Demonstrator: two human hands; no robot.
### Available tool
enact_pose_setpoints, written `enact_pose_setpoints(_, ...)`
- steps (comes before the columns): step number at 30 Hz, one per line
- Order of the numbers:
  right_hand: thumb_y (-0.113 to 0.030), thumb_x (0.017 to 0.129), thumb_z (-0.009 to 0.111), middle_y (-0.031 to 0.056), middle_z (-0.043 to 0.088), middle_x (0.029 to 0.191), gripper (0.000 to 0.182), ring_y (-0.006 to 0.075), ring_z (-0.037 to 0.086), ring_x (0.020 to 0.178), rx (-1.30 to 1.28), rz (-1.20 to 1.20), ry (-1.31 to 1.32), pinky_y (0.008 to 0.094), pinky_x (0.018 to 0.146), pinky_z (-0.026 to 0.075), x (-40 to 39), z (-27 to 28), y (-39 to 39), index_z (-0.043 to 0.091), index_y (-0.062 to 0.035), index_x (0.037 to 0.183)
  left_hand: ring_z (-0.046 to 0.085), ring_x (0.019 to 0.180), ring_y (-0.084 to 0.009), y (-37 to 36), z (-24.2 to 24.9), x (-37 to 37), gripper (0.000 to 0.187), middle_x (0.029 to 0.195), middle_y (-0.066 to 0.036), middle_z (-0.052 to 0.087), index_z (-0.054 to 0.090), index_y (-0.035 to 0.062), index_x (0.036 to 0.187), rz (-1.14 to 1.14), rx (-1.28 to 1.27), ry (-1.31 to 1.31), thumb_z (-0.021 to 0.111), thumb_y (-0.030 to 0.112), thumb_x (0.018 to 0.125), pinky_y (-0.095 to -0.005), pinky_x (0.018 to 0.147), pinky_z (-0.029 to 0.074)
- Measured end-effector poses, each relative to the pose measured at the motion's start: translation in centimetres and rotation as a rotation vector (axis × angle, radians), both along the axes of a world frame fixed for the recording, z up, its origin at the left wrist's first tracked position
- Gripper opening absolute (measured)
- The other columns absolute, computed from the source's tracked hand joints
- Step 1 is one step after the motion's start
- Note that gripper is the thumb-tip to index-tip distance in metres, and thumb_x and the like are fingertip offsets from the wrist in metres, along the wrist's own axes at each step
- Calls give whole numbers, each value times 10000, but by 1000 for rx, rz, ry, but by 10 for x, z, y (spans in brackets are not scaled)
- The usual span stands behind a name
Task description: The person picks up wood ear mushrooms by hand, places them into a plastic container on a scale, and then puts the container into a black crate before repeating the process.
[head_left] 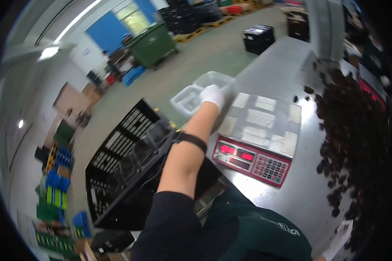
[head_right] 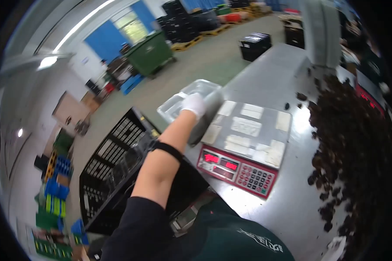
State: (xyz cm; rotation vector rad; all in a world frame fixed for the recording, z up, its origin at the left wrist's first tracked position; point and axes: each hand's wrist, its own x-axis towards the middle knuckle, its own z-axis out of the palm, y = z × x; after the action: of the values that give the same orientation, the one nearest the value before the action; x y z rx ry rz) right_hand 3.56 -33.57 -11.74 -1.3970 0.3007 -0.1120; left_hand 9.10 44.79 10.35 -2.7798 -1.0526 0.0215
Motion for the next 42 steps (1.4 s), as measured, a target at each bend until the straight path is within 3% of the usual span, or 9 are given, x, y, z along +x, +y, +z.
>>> enact_pose_setpoints(4, -143, 923, 560, 16, 617, 804, 165, 132, 539, 753, 33, -17, 78, 290, 714, 424, -13, 108, 78, 659, -48, 832, 680, 1113, -315, 0, 8, -28, 265, 1172, -176, 704, 754, 83, 1099, 105, -67, -50, 565, 175, 939, -426, 914, 554)
enact_pose_setpoints(12, -350, 1036, 516, -58, 540, 865, 203, 20, 426, 741, 55, 73, 12, 195, 655, 337, 15, 22, 10, 586, -175, 962, 658, 1137, -330, 71, -4, -40, 519, 1209, -188, 686, 718, 34, 1144, 132, -316, -138, 819, 386, 777, -404, 956, 530)
enact_pose_setpoints(19, -277, 977, 577, -67, 530, 782, 178, 33, 456, 672, -217, -158, -89, 214, 594, 359, -23, 63, 84, 608, -147, 860, 686, 731, -230, 107, -8, -54, 301, 832, -112, 737, 743, 63, 830, -169, -147, -8, 645, 344, 873, -378, 735, 540)
enact_pose_setpoints(20, -262, 982, 568, -61, 530, 783, 181, 49, 458, 666, 98, -262, 88, 221, 601, 377, -30, 79, 90, 613, -136, 860, 699, 753, -260, 93, 11, -52, 314, 819, -121, 738, 744, 77, 830, -246, -89, 178, 624, 363, 878, -404, 736, 540)
enact_pose_setpoints(22, -233, 994, 533, -24, 593, 800, 210, 60, 508, 670, -14, -178, 16, 233, 606, 409, -41, 94, 96, 641, -81, 897, 679, 996, -345, 103, 1, -39, 336, 1039, -177, 714, 736, 93, 1025, -200, 33, 225, 599, 361, 876, -459, 869, 529)
enact_pose_setpoints(25, -212, 1005, 498, 38, 635, 771, 244, 101, 567, 662, -49, -116, -17, 246, 617, 450, -59, 96, 86, 641, -53, 887, 699, 926, -347, 195, -38, -24, 387, 960, -169, 729, 737, 46, 980, -543, 323, 219, 691, 386, 802, -469, 840, 546)
enact_pose_setpoints(27, -201, 996, 500, 40, 643, 763, 246, 104, 580, 658, -52, -179, 12, 241, 617, 456, -73, 96, 79, 655, -56, 871, 713, 632, -311, 156, -27, -30, 259, 653, -195, 691, 722, -34, 752, -325, -68, -244, 792, 212, 710, -413, 657, 563)
enact_pose_setpoints(34, -204, 1022, 470, 84, 656, 797, 267, 127, 595, 688, -20, -217, 111, 255, 645, 471, -96, 70, 56, 634, -27, 907, 655, 550, -186, 146, -19, -31, 248, 632, -112, 683, 705, -51, 699, -196, -167, -227, 817, 158, 772, -342, 548, 517)
enact_pose_setpoints(42, -198, 997, 492, 61, 680, 763, 273, 109, 606, 634, 0, -233, 82, 234, 604, 472, -102, 59, 56, 670, -24, 884, 409, 416, -92, 193, -28, -40, 438, 496, 24, 474, 585, 34, 577, -82, -836, -437, 685, 228, 957, -302, 401, 283)
